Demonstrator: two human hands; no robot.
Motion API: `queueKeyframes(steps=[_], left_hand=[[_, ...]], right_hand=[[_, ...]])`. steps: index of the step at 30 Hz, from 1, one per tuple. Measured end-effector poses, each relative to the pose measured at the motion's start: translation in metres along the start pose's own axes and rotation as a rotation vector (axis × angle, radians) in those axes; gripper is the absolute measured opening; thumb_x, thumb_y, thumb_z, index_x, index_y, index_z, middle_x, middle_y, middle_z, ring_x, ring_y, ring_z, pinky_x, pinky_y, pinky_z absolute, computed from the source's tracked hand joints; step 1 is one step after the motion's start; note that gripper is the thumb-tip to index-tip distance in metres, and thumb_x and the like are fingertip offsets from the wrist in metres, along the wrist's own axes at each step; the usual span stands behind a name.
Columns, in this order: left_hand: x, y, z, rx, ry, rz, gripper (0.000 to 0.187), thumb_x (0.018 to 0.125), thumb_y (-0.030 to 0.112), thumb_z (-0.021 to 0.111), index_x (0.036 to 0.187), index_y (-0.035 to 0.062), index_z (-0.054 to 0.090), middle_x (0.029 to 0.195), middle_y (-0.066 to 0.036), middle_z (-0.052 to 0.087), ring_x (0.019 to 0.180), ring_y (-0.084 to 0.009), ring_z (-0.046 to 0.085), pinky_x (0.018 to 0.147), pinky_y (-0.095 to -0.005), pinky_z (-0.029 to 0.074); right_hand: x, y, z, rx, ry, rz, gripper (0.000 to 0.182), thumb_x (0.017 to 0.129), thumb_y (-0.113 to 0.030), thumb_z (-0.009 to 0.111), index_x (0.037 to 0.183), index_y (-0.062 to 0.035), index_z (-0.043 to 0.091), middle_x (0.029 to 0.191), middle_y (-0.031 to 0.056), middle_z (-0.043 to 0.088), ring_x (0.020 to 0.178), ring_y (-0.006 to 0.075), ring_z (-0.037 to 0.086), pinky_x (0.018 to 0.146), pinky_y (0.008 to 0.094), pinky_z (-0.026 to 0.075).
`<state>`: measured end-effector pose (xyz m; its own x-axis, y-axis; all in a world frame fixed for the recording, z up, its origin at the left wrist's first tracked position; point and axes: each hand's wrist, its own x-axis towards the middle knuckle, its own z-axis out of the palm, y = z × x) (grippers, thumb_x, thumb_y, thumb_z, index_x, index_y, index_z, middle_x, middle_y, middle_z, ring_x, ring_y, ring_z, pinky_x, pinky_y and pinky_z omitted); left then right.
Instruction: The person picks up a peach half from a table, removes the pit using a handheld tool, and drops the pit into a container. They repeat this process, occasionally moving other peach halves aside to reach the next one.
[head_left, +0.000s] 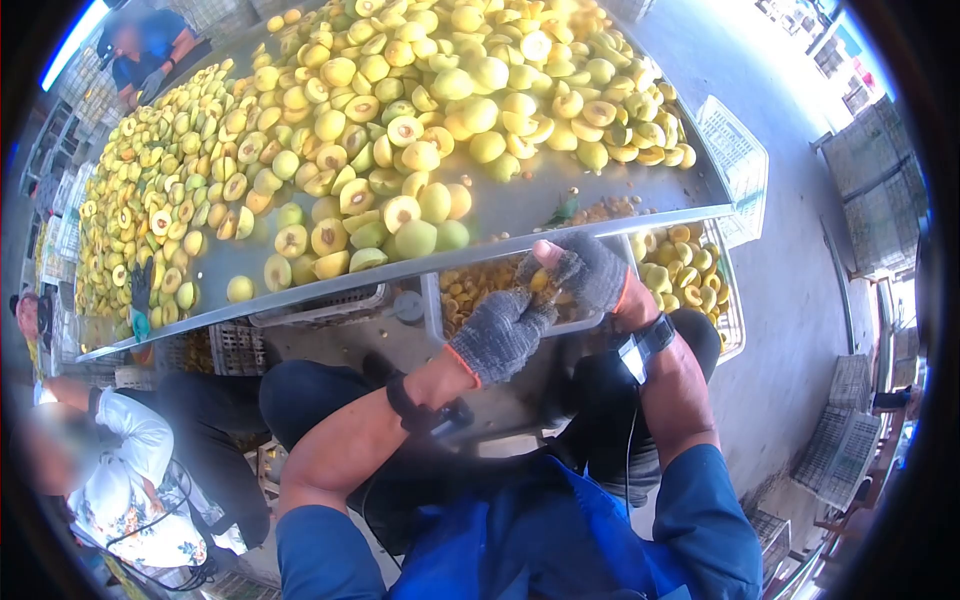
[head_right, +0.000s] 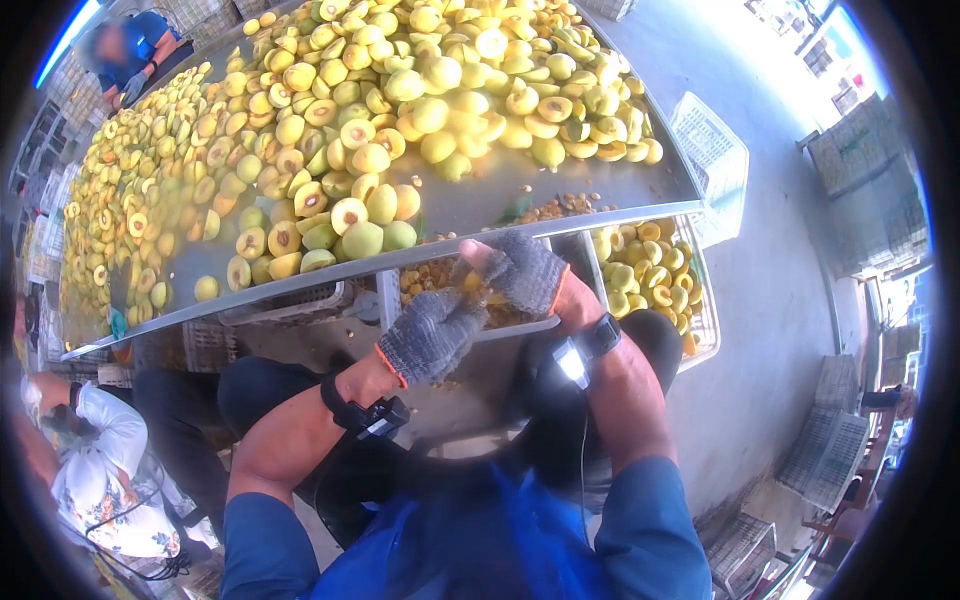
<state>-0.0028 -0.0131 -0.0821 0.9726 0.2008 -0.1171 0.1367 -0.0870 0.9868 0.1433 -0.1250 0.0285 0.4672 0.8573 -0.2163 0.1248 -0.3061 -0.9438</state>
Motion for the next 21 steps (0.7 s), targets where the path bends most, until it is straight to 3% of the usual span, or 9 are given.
queueKeyframes(steps=[5,8,11,14,16,17,18,20,21], left_hand=[[-0.008,0.028,-0.001,0.475,0.154,0.294,0.008,0.095,0.012,0.065,0.093,0.0053,0.069,0.067,0.0,0.06,0.062,-0.0143,0.061,0.056,-0.0302,0.046],[-0.007,0.03,0.002,0.464,0.203,0.364,0.007,0.095,0.009,0.062,0.096,0.0058,0.068,0.068,0.0,0.06,0.062,-0.0148,0.061,0.055,-0.0311,0.046],[-0.009,0.051,0.003,-0.159,0.074,-0.194,0.007,0.095,0.009,0.062,0.093,0.0048,0.068,0.067,-0.004,0.062,0.063,-0.0188,0.063,0.054,-0.034,0.046],[-0.007,0.047,0.003,-0.191,0.066,-0.178,0.009,0.097,0.01,0.061,0.093,0.0045,0.067,0.069,-0.003,0.061,0.061,-0.0157,0.061,0.052,-0.0314,0.045],[-0.001,0.001,0.004,0.498,0.228,0.484,0.011,0.099,0.012,0.06,0.093,0.0053,0.067,0.072,0.001,0.059,0.06,-0.0102,0.057,0.051,-0.027,0.043],[0.002,0.0,0.0,0.474,0.212,0.473,0.012,0.099,0.013,0.06,0.093,0.0056,0.067,0.073,0.002,0.058,0.06,-0.0093,0.057,0.051,-0.0263,0.043],[0.005,-0.001,-0.004,0.45,0.196,0.462,0.013,0.1,0.014,0.06,0.093,0.0059,0.067,0.073,0.002,0.058,0.059,-0.0084,0.056,0.05,-0.0255,0.043],[-0.007,0.022,0.0,-0.413,-0.06,-0.28,0.013,0.1,0.014,0.059,0.093,0.0063,0.067,0.074,0.0,0.059,0.058,-0.0102,0.056,0.05,-0.027,0.043],[-0.006,0.019,-0.003,-0.316,-0.113,-0.243,0.013,0.099,0.016,0.058,0.094,0.0072,0.067,0.072,-0.002,0.059,0.06,-0.0134,0.058,0.052,-0.0305,0.044]], right_hand=[[0.007,0.005,0.0,-0.142,0.01,0.072,0.049,0.101,-0.047,0.054,0.11,-0.0024,0.074,0.089,0.0063,0.072,0.082,0.0141,0.062,0.078,0.0313,0.052],[0.011,0.017,0.003,-0.016,0.066,0.137,0.051,0.101,-0.049,0.053,0.106,-0.0029,0.075,0.085,0.0068,0.071,0.08,0.0148,0.062,0.077,0.0322,0.051],[0.015,0.021,0.003,-0.092,0.058,0.047,0.05,0.101,-0.048,0.054,0.107,-0.0027,0.074,0.081,0.0108,0.069,0.079,0.0174,0.063,0.077,0.0347,0.052],[0.014,0.023,0.005,-0.312,0.123,0.119,0.046,0.101,-0.043,0.054,0.111,-0.0027,0.072,0.083,0.017,0.069,0.081,0.0254,0.066,0.079,0.0384,0.051],[0.014,0.033,0.008,-0.336,0.131,-0.15,0.044,0.101,-0.041,0.054,0.112,-0.0015,0.071,0.085,0.0207,0.069,0.083,0.0306,0.066,0.08,0.0399,0.051],[0.016,0.035,0.01,-0.347,0.14,-0.301,0.043,0.101,-0.039,0.054,0.112,-0.0008,0.07,0.086,0.0225,0.069,0.083,0.0332,0.067,0.08,0.0407,0.051],[0.016,0.029,0.01,-0.353,0.123,-0.285,0.043,0.101,-0.039,0.054,0.113,-0.0002,0.07,0.089,0.0233,0.07,0.084,0.0352,0.067,0.081,0.0412,0.051],[0.014,0.026,0.008,-0.374,0.067,-0.238,0.044,0.101,-0.038,0.054,0.112,0.001,0.07,0.091,0.0239,0.07,0.085,0.0371,0.066,0.081,0.0419,0.051],[0.017,0.032,0.006,-0.39,0.032,-0.218,0.044,0.101,-0.039,0.054,0.11,0.0015,0.07,0.091,0.0236,0.07,0.084,0.037,0.066,0.08,0.042,0.051]])
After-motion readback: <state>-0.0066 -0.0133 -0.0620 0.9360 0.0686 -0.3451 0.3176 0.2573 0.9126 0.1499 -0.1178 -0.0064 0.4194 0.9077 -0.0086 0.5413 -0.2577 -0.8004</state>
